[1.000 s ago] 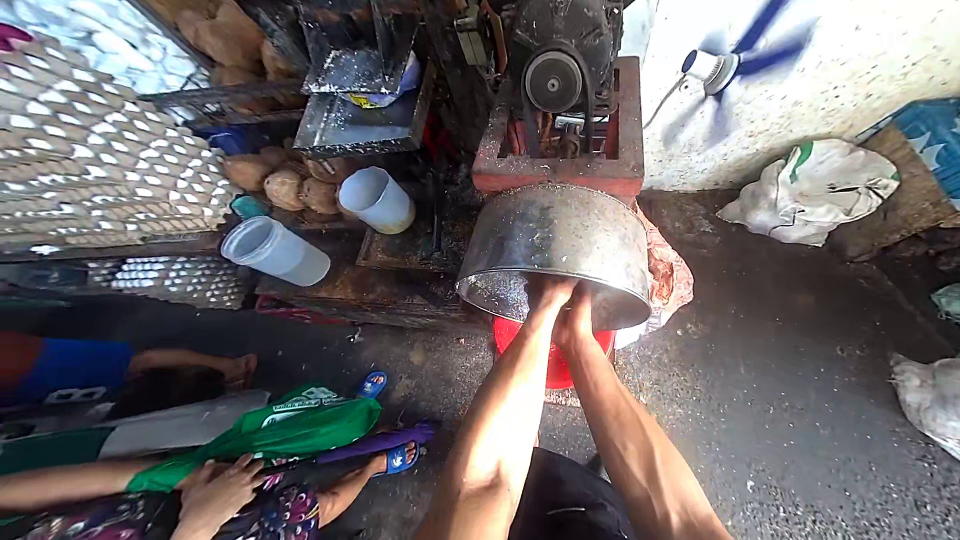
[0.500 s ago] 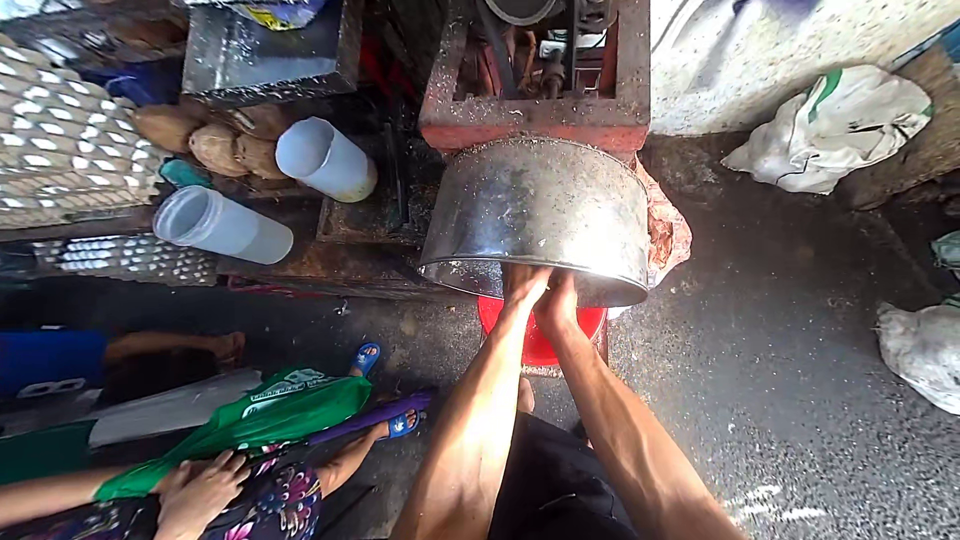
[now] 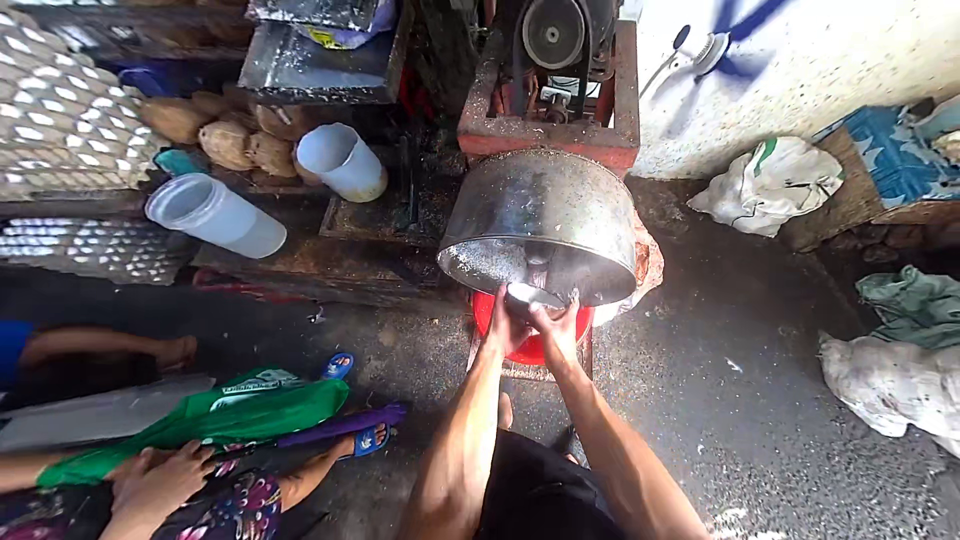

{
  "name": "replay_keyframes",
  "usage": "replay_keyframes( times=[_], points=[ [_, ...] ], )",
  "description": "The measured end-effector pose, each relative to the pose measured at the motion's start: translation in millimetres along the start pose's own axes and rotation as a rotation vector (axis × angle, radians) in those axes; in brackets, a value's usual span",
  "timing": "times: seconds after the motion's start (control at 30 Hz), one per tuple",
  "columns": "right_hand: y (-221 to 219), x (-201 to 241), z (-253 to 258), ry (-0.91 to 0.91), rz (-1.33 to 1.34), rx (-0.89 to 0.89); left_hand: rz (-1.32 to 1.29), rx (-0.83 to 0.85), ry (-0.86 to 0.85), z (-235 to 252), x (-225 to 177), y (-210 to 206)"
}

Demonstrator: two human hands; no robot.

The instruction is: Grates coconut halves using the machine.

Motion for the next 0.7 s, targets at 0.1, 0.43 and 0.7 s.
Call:
replay_keyframes(
  times=[0.1, 0.43, 0.7],
  points=[
    [-16.3, 9.6, 16.8, -0.01, 0.089, 0.008, 0.185, 0.014, -0.234, -2.4, -23.3, -12.4],
    [-48.0, 45.4, 54.7, -0.418, 0.855, 0.049, 1.611, -0.252, -0.198, 24.2, -101.3, -135.7],
    [-49.0, 29.6, 63.0, -0.404, 0.798, -0.046, 1.431, -0.327, -0.388, 35.7, -91.5, -105.8]
  ],
)
Point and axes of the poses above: each hand's wrist, its own z-axis towards the middle knuckle, its own y-axis out of the back of the hand, x = y × z, the point moved 6 cm from there along z, towards the middle knuckle, and after that the axes turned 5 degrees about -y, right-handed, at the moved point
